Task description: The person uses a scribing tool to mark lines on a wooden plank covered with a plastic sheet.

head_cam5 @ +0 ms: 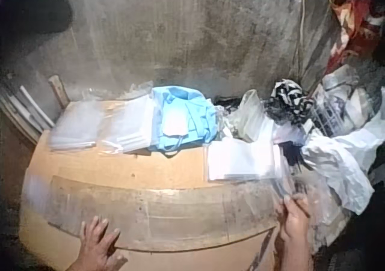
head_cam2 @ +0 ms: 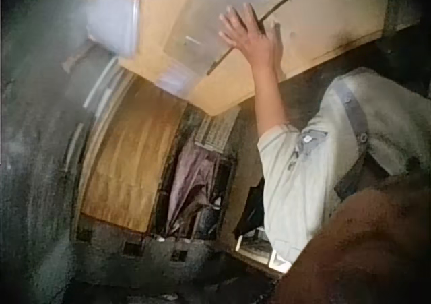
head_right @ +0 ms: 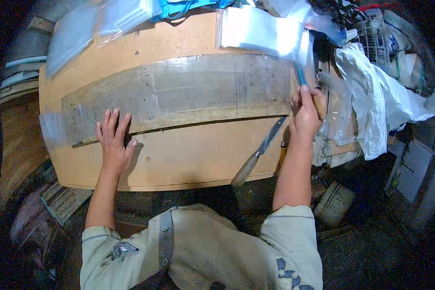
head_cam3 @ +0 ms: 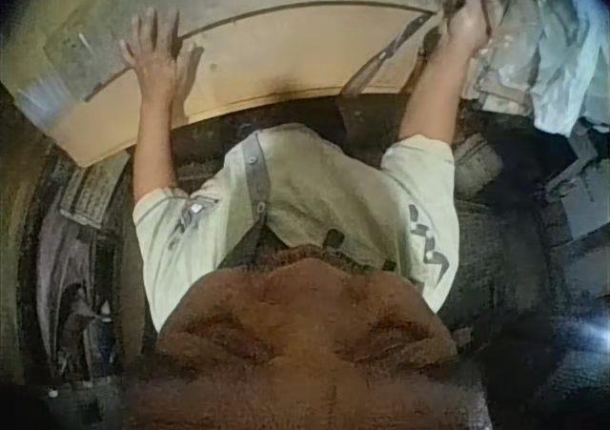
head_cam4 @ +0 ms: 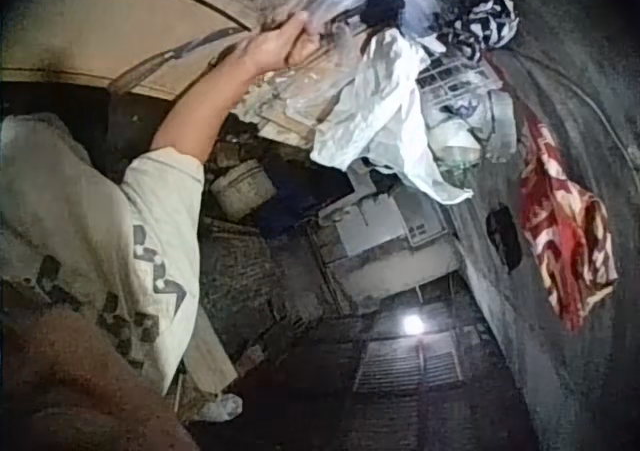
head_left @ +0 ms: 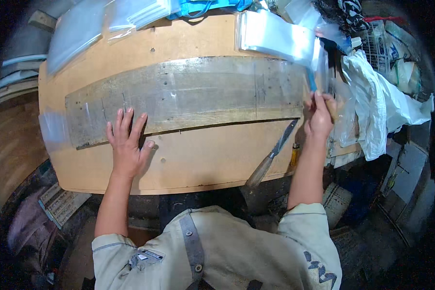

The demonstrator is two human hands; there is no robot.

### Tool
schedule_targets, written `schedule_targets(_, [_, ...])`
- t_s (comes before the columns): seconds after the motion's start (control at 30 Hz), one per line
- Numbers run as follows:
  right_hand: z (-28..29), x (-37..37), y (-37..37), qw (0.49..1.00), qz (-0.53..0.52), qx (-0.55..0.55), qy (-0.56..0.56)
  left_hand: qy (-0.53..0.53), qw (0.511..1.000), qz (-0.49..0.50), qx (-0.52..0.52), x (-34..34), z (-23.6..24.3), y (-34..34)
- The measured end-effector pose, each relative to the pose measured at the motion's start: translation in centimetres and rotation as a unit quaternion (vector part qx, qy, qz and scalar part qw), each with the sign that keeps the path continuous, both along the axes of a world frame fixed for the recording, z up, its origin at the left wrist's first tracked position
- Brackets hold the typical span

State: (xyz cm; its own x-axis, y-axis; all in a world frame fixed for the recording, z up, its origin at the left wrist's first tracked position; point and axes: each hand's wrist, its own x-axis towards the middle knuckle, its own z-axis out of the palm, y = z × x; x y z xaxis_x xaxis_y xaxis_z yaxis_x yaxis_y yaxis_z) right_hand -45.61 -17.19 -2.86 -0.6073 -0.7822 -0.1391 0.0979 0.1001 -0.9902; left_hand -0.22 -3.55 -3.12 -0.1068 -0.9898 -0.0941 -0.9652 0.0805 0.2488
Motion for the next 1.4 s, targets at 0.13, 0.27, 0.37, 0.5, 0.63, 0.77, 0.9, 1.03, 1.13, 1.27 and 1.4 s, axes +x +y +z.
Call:
schedule_targets(0.13, [-0.1, 1.6, 1.9, 0.993, -0.074, -0.017, 0.092, 0.014, 1.0, 0.006, -0.004, 0.2, 0.2, 0.2])
schedule_targets(0.27, [0.3, 5.0, 2.1, 0.957, 0.01, -0.124, 0.263, 0.013, 1.0, 0.015, 0.022, 0.3, 0.9, 0.3])
schedule_targets(0.37, [2.5, 8.3, 1.1, 0.914, 0.226, -0.085, 0.327, 0.02, 1.0, 0.007, 0.019, 0.5, 0.8, 0.1])
schedule_targets(0.5, [0.6, 9.2, -0.3, 0.915, 0.321, -0.025, 0.241, 0.017, 1.0, 0.005, 0.016, 1.3, 0.2, 0.3])
schedule_targets(0.63, [-0.4, 9.5, 0.8, 0.946, 0.298, 0.017, 0.128, -0.018, 0.999, 0.03, 0.008, 3.1, 0.3, 1.2])
schedule_targets(0.77, [-0.4, 9.8, 1.9, 0.933, 0.294, 0.007, 0.208, -0.023, 0.999, 0.029, -0.02, 4.1, -0.7, 2.1])
schedule_targets(0.9, [-0.7, 10.0, 1.9, 0.955, 0.233, 0.002, 0.183, -0.015, 0.998, 0.048, -0.031, 4.2, -1.1, 2.0])
schedule_targets(1.03, [-1.1, 10.3, 1.5, 0.957, 0.217, 0.023, 0.19, -0.033, 0.997, 0.064, -0.034, 4.5, -1.6, 2.2])
schedule_targets(1.13, [-1.4, 10.5, 1.7, 0.952, 0.252, 0.003, 0.176, -0.053, 0.994, 0.089, -0.048, 4.4, -2.1, 2.3])
schedule_targets(1.27, [-2.0, 10.3, 2.2, 0.956, 0.255, 0.002, 0.147, -0.085, 0.985, 0.124, -0.083, 4.0, -2.5, 2.6])
schedule_targets(1.4, [-2.2, 10.0, 2.5, 0.96, 0.255, 0.005, 0.111, -0.043, 0.986, 0.156, -0.03, 4.0, -1.9, 2.4])
